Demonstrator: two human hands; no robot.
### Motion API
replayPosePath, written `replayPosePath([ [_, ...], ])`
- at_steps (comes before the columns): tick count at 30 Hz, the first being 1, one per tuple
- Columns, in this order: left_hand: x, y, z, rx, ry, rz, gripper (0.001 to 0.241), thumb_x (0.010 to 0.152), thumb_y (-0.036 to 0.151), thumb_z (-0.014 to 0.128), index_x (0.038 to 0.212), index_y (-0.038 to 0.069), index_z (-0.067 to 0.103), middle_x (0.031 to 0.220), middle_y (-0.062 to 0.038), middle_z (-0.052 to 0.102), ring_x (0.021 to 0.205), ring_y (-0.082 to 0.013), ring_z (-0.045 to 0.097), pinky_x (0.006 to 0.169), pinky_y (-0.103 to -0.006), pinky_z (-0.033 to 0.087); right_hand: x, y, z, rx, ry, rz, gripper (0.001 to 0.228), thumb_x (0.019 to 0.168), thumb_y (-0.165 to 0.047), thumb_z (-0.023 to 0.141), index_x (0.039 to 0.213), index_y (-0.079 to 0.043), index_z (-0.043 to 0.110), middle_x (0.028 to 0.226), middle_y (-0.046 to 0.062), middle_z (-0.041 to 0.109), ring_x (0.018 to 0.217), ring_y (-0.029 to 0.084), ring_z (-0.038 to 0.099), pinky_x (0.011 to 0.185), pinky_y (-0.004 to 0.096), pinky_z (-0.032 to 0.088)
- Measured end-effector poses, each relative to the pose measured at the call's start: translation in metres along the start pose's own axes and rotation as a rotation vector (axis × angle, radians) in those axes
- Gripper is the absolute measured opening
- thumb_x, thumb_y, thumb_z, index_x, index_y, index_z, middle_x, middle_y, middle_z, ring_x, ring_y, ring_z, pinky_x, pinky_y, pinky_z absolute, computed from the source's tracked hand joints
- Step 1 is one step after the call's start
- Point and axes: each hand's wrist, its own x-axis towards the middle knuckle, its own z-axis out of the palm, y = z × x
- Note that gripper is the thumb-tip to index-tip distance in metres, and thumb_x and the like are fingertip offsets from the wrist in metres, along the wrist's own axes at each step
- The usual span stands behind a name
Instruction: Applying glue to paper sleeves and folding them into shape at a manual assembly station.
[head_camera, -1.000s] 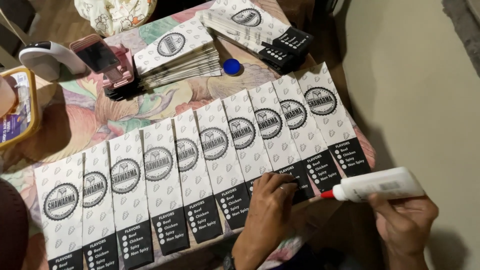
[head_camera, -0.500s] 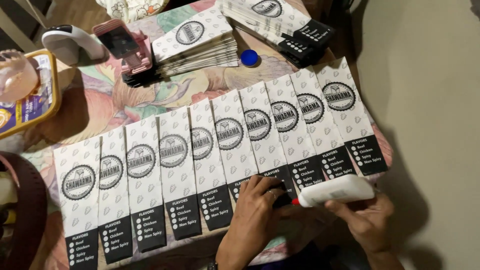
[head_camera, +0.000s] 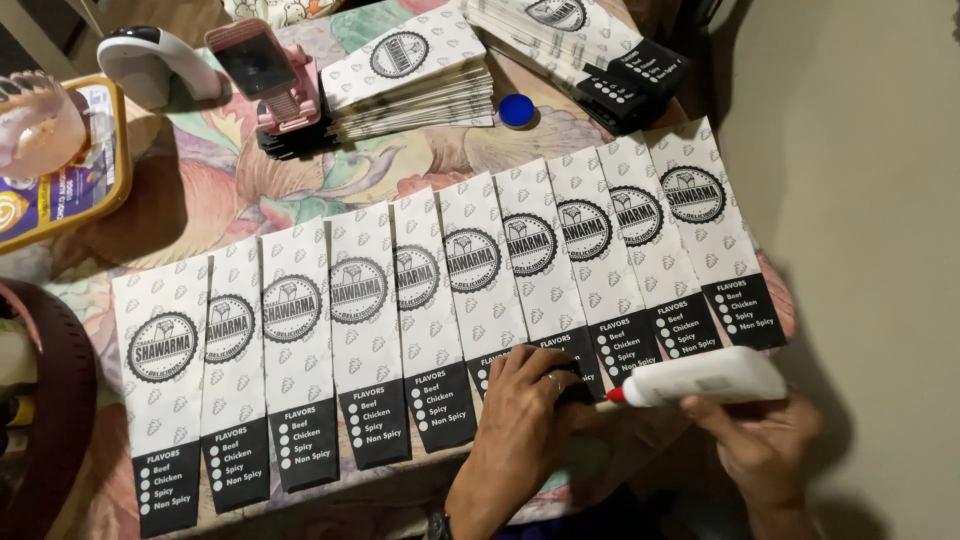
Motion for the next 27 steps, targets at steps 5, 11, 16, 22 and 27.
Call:
replayPosePath([
  [5,0.002,-0.002,0.004,-0.100,0.085,-0.017,0.027,0.074,0.000,0.075,0.100,0.006,0.077,0.112,-0.007,0.071,0.100,-0.0275,0.054,0.082,-0.0410,0.041,-0.008,-0.003,0.007,0.175,0.070,0.029,0.036,0.067,0.001,0.085,0.100,0.002,0.070,0.104,0.009,0.073,0.094,0.019,0.070,0.091,0.034,0.064],
  [11,0.002,-0.004,0.009,-0.028,0.108,-0.016,0.024,0.076,0.009,0.084,0.099,0.005,0.079,0.109,-0.008,0.073,0.096,-0.0278,0.055,0.077,-0.0407,0.041,-0.013,-0.023,0.029,-0.076,-0.090,0.021,0.037,0.065,-0.005,0.090,0.096,0.003,0.072,0.093,0.008,0.072,0.092,0.019,0.067,0.088,0.028,0.058],
  [16,0.001,-0.001,0.005,-0.036,0.118,0.004,0.025,0.076,0.000,0.076,0.101,0.002,0.077,0.112,-0.011,0.072,0.099,-0.0296,0.057,0.080,-0.0417,0.042,-0.012,0.002,0.020,0.038,-0.016,0.068,0.046,0.066,0.001,0.086,0.108,0.006,0.067,0.108,0.012,0.070,0.100,0.020,0.067,0.097,0.032,0.059],
  [22,-0.004,-0.002,-0.004,-0.111,0.095,0.046,0.022,0.085,0.005,0.072,0.106,-0.001,0.074,0.118,-0.013,0.069,0.105,-0.0304,0.055,0.086,-0.0417,0.042,-0.003,-0.007,0.003,0.205,0.143,0.001,0.044,0.073,0.002,0.079,0.115,0.005,0.067,0.114,0.010,0.069,0.104,0.021,0.068,0.102,0.038,0.062],
  [27,-0.018,-0.013,-0.022,-0.030,0.126,-0.067,0.046,0.080,0.024,0.086,0.118,0.002,0.072,0.120,-0.012,0.068,0.108,-0.0310,0.052,0.086,-0.0414,0.050,-0.006,-0.021,0.014,0.269,0.138,-0.063,0.050,0.074,0.001,0.077,0.122,0.007,0.065,0.122,0.014,0.068,0.114,0.025,0.068,0.110,0.043,0.062],
])
